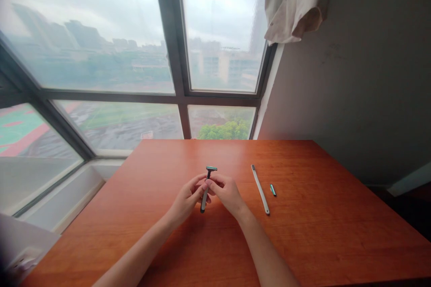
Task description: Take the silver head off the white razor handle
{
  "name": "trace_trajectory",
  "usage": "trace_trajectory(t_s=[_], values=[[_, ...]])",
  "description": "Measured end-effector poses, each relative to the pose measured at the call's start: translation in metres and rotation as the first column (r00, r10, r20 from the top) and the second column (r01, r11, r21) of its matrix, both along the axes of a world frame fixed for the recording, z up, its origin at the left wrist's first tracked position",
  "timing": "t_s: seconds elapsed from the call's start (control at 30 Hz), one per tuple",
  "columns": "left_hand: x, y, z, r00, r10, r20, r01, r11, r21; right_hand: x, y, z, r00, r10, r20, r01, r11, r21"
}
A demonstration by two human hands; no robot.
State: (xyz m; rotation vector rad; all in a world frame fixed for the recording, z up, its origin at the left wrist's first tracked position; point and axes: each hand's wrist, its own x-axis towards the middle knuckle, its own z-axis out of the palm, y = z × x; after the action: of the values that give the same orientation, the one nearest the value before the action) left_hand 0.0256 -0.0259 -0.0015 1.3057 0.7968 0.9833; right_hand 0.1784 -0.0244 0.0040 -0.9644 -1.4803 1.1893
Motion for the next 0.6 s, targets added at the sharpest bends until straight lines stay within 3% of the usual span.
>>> trace_trajectory(t_s=[0.2,0.37,0.4,0.47,0.53,0.6], values=[[0.0,-0.001,-0.004,0.997,0.0,-0.08,0.0,1.0,0.003,0.007,0.001,0.004,0.995,-0.059,0.077,0.058,0.998,0.012],[-0.006,0.003,-0.007,0.982,0.097,-0.163,-0.089,0.994,0.058,0.043,0.011,0.003,0.919,-0.334,0.208,0.333,0.942,0.043],[-0.007,0.003,-0.007,0.98,0.107,-0.169,-0.097,0.993,0.063,0.051,0.012,0.001,0.869,-0.411,0.277,0.406,0.911,0.078],[-0.008,0.004,-0.006,0.978,0.109,-0.181,-0.096,0.992,0.079,0.066,0.014,-0.002,0.681,-0.543,0.491,0.509,0.834,0.214],[-0.008,0.003,-0.005,0.975,0.097,-0.2,-0.078,0.992,0.1,0.077,0.014,-0.005,0.483,-0.574,0.662,0.518,0.796,0.313],[-0.008,0.003,-0.004,0.969,0.084,-0.232,-0.056,0.991,0.123,0.082,0.013,-0.006,0.321,-0.533,0.783,0.503,0.797,0.336]])
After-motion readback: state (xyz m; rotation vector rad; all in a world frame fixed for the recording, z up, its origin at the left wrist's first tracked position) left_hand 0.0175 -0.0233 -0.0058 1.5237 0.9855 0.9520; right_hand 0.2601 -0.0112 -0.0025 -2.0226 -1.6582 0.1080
